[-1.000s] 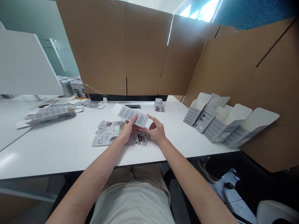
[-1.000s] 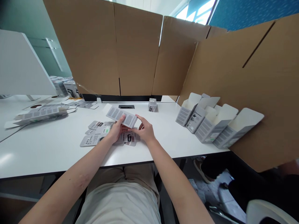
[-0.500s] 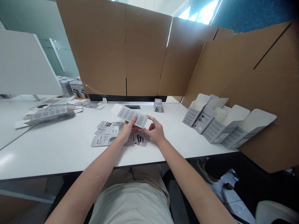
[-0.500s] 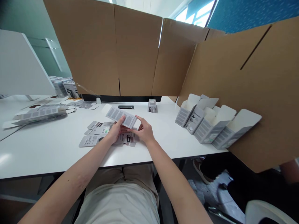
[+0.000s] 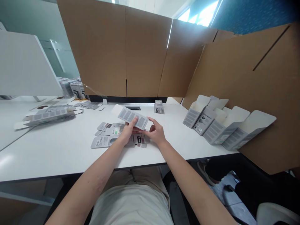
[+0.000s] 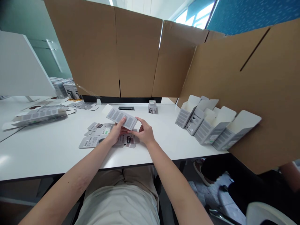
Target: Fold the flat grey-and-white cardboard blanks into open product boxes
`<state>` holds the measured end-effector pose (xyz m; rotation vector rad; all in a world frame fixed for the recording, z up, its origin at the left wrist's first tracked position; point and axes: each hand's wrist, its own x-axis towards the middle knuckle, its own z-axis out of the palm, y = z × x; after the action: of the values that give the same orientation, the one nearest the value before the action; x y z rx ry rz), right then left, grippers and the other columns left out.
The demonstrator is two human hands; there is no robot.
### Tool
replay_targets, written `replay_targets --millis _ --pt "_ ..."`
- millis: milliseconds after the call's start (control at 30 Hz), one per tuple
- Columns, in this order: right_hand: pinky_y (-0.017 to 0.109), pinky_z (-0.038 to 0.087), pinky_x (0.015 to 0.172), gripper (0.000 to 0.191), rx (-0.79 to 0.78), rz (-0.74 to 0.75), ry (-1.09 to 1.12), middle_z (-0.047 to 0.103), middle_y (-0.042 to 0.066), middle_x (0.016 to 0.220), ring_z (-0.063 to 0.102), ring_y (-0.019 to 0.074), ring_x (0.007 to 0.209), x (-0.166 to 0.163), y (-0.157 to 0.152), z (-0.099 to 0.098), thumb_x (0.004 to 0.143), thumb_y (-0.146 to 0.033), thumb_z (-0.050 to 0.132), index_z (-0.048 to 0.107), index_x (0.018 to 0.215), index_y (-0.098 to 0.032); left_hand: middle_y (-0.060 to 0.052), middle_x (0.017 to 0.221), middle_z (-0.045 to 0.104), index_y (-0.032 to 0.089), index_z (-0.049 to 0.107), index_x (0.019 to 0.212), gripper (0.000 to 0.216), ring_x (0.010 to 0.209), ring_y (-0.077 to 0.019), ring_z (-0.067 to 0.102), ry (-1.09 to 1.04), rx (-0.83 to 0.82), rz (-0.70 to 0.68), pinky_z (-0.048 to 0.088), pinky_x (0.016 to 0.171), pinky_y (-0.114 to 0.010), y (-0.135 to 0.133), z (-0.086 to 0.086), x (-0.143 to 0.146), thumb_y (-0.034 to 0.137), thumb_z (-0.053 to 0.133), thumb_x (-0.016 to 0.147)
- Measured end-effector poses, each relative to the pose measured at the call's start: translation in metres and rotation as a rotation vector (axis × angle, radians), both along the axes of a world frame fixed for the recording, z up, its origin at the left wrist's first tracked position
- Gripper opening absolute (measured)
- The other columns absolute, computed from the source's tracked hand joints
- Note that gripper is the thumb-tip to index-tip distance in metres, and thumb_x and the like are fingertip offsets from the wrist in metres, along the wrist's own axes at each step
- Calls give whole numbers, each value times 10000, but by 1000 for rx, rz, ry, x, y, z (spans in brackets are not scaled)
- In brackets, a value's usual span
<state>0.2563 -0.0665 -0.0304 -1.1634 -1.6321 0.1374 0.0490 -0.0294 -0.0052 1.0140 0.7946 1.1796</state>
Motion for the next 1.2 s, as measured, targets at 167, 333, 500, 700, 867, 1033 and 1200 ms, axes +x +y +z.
replay_targets --millis 167,333,500,700,867,1033,1200 --pt "352 628 642 912 71 58 -22 874 70 1203 595 143 583 2 1 -1 857 -671 1038 736 1633 -299 -160 1161 889 206 671 1475 883 839 -315 866 11 1 -12 709 797 -443 2 -3 -2 773 977 871" --pt "360 643 643 970 92 55 -60 850 106 1391 584 139 596 4 3 -4 890 -686 1020 671 1728 -343 -164 1185 891 211 691 1479 866 836 -320 869 13 7 -12 703 793 -443 2 -2 -2 773 969 880" --pt "346 640 633 1001 85 66 -82 813 118 1496 580 132 607 5 5 -6 935 -704 980 600 1797 -366 -158 1183 897 206 710 1457 866 809 -295 861 7 -14 -22 697 786 -417 3 -2 -3 804 952 880" --pt "353 646 671 863 35 96 -32 786 124 1557 607 139 636 3 2 -2 1015 -738 877 654 1752 -349 -159 1131 893 199 724 1380 846 808 -281 851 -7 -32 -30 669 781 -389 4 -2 -3 829 951 862" --pt "364 633 682 866 -24 61 14 857 106 1358 617 161 633 1 -1 3 947 -778 923 734 1658 -320 -146 1143 886 210 699 1397 884 793 -271 841 5 -16 -14 659 786 -391 2 0 -3 820 986 826" --pt "356 603 670 890 -51 62 55 862 59 1099 624 180 635 0 -1 2 902 -824 935 768 1591 -286 -144 1119 883 204 700 1416 847 817 -288 846 28 -12 2 655 795 -405 0 0 -4 794 971 871" --pt "351 585 658 884 -22 64 47 844 50 1076 629 179 635 1 0 1 909 -818 933 765 1580 -269 -150 1106 883 195 707 1398 802 815 -290 844 42 -1 -7 657 793 -409 0 1 -4 784 942 907"
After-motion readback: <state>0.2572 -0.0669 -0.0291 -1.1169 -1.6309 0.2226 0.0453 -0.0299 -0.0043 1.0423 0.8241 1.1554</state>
